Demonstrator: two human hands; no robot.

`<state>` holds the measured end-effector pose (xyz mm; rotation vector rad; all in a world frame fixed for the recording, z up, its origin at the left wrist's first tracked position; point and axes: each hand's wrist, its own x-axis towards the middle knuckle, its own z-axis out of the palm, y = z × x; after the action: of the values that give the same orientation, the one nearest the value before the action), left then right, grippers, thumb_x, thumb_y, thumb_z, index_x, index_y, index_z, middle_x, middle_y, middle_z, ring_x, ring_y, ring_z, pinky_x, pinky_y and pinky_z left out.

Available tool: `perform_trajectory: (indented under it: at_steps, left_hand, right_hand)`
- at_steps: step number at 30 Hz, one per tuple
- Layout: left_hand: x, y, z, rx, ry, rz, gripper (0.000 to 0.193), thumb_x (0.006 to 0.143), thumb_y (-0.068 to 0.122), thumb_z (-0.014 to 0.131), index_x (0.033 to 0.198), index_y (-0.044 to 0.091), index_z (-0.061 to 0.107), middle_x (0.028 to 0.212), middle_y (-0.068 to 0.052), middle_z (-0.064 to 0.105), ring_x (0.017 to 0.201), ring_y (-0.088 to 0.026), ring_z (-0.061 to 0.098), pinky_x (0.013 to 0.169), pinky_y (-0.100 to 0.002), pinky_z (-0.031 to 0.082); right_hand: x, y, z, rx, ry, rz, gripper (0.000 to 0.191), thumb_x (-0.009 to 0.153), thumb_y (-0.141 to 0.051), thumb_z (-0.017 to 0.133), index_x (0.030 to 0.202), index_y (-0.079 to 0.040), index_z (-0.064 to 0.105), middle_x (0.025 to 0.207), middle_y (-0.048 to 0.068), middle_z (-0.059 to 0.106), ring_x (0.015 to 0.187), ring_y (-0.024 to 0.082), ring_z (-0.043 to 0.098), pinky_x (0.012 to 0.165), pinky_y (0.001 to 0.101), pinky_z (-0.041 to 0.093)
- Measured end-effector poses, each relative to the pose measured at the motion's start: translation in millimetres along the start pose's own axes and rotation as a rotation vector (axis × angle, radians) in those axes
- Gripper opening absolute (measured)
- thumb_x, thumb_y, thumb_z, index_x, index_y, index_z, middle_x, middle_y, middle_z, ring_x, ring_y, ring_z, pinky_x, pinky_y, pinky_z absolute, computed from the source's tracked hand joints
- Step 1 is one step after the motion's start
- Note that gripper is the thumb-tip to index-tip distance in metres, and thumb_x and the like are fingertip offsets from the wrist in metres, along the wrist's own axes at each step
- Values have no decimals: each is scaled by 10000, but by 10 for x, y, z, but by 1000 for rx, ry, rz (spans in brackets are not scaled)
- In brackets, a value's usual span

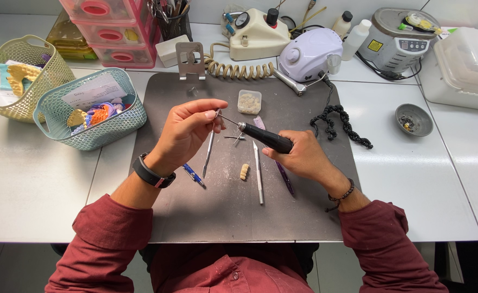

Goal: The person holds a dental prosthesis in one hand and grinds and shapes it with a rotary handpiece, periodically changing burs and repositioning the prosthesis. They brush debris off the prosthesis with a toothbrush and continue grinding different surfaces before setting it down on the work mat.

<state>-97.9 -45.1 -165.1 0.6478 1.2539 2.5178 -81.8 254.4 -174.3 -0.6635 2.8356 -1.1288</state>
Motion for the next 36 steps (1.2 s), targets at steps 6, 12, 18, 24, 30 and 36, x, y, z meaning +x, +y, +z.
perform_trajectory:
  at_steps: [6,12,18,24,30,36]
  left_hand:
    - [10,-81,-40,124,-49,-31,317,1033,26,604,1333,-60,660,1012,-78,689,948,-151,642,920,-310,541]
    - [10,-107,198,112,-133,-54,483,1011,143,640,1461,-21,579,1263,-73,672,1151,-135,621,1011,-308,508]
    - [-98,-13,618,684,-514,173,482,926,121,803,1374,26,655,1350,-122,707,1259,-191,668,1114,-363,523]
    - [40,-175,1054,815,-219,242,238,1002,120,725,1229,51,750,1141,-42,795,970,-163,788,885,-286,621]
    - [238,-42,1087,532,-543,-53,345,885,162,823,1208,74,735,1155,-84,760,1048,-150,705,941,-294,584]
    - [166,-383,1095,848,-229,261,264,903,236,858,1140,135,802,1041,-25,810,954,-168,728,971,-304,567]
  right_hand:
    - [-9,-12,15,-20,-11,-6,370,848,-382,814,715,-59,694,484,-18,545,421,98,521,424,300,395]
    - [-44,-42,-7,173,-150,-67,413,868,-396,828,734,-54,641,562,-21,499,513,84,476,462,301,382]
    - [-158,-24,-72,782,-753,-33,360,873,-348,838,1037,-92,647,725,-60,576,579,44,521,486,233,405]
    - [-173,205,42,947,-455,56,501,833,-210,820,1211,-148,498,700,-57,525,553,41,496,463,217,404]
    - [-284,530,35,1026,-760,-41,227,937,-122,817,1022,-25,631,814,18,610,683,108,580,565,264,446]
    - [-230,388,63,652,-229,-204,306,827,-119,802,1040,-60,589,779,-24,603,697,97,599,599,273,521]
